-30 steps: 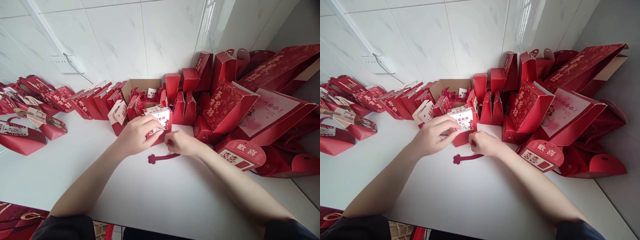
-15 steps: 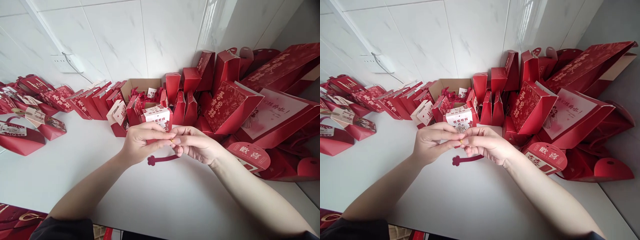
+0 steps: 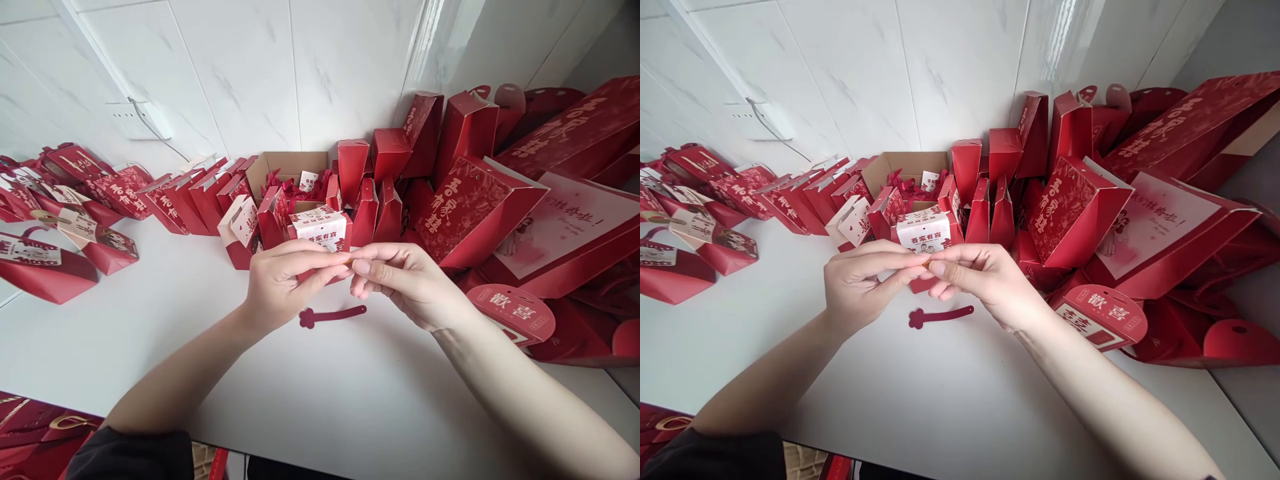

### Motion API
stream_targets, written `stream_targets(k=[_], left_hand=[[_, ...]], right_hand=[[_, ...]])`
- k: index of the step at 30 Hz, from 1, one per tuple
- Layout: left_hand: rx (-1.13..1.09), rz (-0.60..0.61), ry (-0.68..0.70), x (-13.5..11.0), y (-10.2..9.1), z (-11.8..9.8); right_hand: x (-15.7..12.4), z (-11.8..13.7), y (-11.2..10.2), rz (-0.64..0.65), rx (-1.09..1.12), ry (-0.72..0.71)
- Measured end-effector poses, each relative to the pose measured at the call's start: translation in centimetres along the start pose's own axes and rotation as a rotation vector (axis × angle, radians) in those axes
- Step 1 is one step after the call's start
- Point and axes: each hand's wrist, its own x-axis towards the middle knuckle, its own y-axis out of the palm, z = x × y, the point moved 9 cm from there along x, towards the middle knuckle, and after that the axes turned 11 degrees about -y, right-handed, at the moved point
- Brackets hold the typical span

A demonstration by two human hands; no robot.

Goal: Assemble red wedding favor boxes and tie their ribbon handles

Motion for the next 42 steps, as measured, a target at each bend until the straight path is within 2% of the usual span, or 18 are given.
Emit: stream_targets(k=[24,30,37,40,42], left_hand=[[0.074,0.000,0.078,-0.3,0.6,0.1],[0.148,-0.030,0.135,-0.8,0.9,-0.1],[0.229,-0.119,0.039,-1.1,0.6,0.2],[0.264,-0.089,0.017,-1.0,0.9,0.2],[0.384,-0.039,0.059,-1.0,1.4,-0.3]], right_hand=[[0.4,-0.8,-1.1,-0.032,-0.091,0.013],[0.3,0.4,-1.3,-0.055,-0.343,-0.088],[0.1,1.5,-0.9,-0.082,-0.542,-0.201],[-0.2,2.6,-0.6,-0.116,-0.679,-0.310],[-0.5,3.6,-0.2,-0.123,-0.791,-0.394]])
